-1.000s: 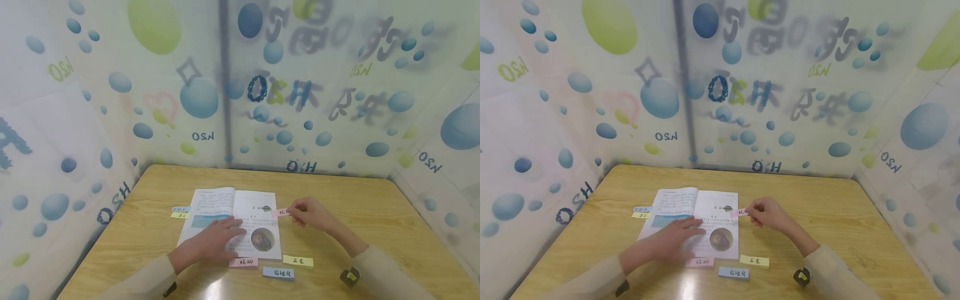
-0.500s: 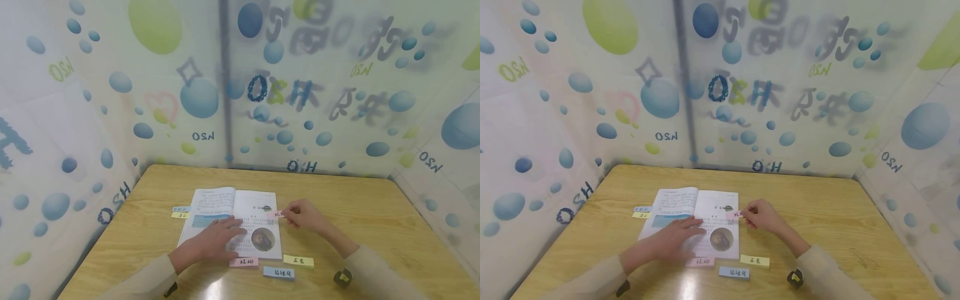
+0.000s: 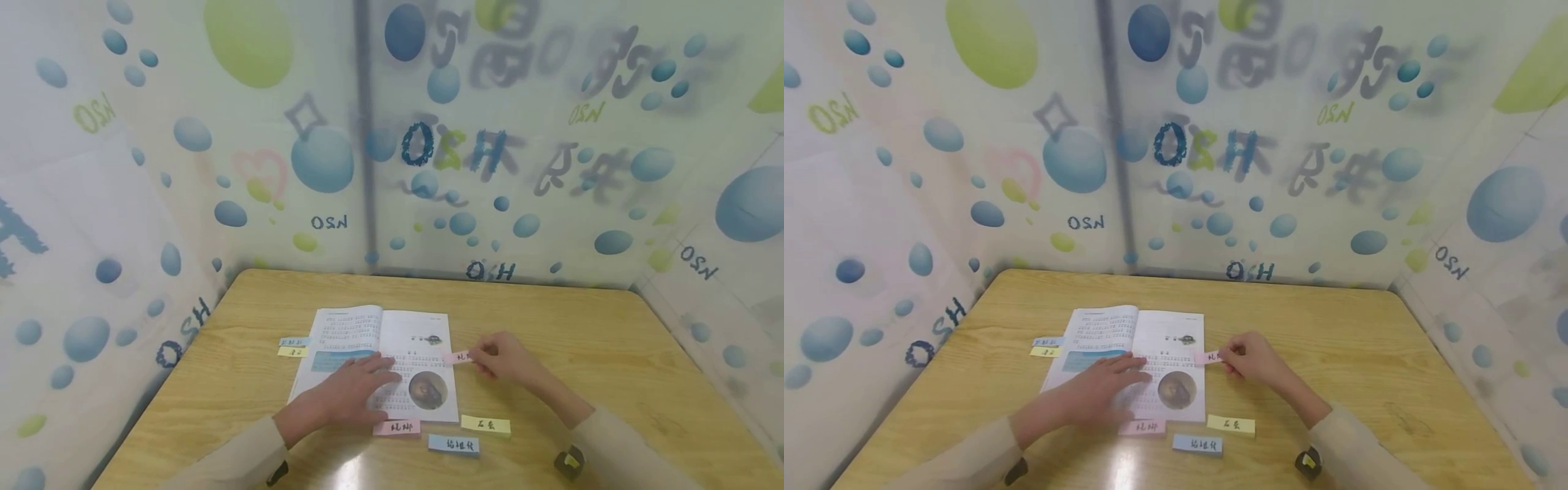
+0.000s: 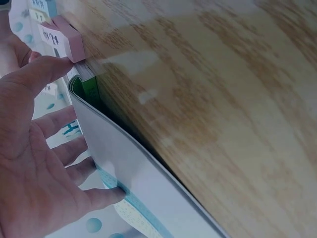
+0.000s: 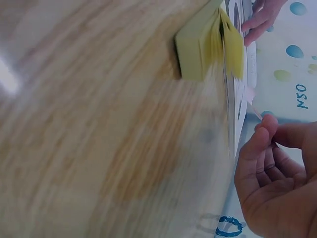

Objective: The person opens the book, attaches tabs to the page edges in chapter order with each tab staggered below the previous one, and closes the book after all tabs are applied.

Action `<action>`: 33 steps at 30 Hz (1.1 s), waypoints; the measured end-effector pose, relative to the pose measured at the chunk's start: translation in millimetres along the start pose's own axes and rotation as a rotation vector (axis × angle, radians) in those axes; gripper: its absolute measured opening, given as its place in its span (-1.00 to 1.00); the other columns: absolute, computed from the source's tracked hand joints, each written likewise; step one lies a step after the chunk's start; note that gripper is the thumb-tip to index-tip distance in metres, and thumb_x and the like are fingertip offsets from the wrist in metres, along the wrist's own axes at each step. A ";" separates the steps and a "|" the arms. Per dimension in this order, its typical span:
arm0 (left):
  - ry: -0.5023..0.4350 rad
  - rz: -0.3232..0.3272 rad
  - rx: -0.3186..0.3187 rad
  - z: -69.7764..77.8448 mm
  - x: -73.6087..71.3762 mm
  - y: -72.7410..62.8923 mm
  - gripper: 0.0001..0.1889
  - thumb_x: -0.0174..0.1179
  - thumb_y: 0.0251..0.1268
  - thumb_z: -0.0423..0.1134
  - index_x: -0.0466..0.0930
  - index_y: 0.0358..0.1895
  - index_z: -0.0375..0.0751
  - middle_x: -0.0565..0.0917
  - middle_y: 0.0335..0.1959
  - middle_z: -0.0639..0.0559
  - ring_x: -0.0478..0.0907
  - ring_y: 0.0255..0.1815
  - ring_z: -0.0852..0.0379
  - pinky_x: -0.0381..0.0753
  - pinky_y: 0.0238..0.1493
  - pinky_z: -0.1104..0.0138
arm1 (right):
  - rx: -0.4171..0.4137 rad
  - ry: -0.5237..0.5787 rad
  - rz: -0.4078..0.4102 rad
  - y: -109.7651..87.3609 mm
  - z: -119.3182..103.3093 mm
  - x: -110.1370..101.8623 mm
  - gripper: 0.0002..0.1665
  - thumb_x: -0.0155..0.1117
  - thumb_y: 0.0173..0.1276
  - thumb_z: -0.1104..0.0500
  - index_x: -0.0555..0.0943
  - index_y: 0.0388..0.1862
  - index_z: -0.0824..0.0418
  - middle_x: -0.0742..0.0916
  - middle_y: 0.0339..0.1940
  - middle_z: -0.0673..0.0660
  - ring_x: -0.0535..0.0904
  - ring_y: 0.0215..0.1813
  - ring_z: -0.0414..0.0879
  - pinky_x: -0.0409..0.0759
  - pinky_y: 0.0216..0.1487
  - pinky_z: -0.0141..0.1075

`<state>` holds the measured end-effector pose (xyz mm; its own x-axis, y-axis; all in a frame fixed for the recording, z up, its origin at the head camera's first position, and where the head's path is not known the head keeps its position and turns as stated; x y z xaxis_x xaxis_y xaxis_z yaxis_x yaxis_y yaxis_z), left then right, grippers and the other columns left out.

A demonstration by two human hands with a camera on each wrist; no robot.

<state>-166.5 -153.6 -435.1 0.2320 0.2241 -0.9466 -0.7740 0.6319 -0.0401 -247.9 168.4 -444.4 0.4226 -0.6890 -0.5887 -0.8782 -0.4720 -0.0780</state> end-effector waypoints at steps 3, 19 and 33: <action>0.005 -0.001 0.001 0.5 -0.5 0.2 -0.41 0.38 0.26 -0.01 0.53 0.34 -0.07 0.37 0.47 -0.15 0.21 0.50 -0.23 0.28 0.33 -0.26 | 0.014 -0.003 0.003 -4.5 0.4 1.3 -0.76 0.24 0.52 0.20 0.69 -0.36 0.27 0.66 -0.57 0.10 0.49 -0.54 -0.13 0.43 -0.55 -0.41; 0.031 -0.032 -0.118 14.5 -3.9 17.3 -0.51 0.36 0.30 -0.01 0.57 0.25 -0.05 0.47 0.34 -0.08 0.38 0.37 -0.12 0.28 0.34 -0.21 | 0.074 0.039 0.038 -14.1 -3.0 11.7 -0.78 0.24 0.48 0.24 0.69 -0.39 0.27 0.66 -0.56 0.08 0.57 -0.53 -0.10 0.53 -0.54 -0.37; -0.019 0.010 -0.272 37.6 1.9 63.1 -0.66 0.19 0.44 0.12 0.57 -0.21 -0.11 0.41 -0.37 0.07 0.35 -0.37 0.12 0.42 -0.37 0.30 | 0.109 0.031 0.045 -15.3 0.7 14.8 -0.77 0.25 0.49 0.23 0.67 -0.41 0.25 0.67 -0.57 0.06 0.56 -0.55 -0.13 0.53 -0.56 -0.39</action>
<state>-192.8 -85.4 -427.3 0.2324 0.2454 -0.9411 -0.9056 0.4076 -0.1174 -228.4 165.8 -452.5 0.3874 -0.7254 -0.5689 -0.9148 -0.3790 -0.1397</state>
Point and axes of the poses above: each hand's wrist, its own y-axis towards the middle knuckle, its own x-axis out of the palm, z = x × y, the point moved 1 cm from there along y, towards the middle knuckle
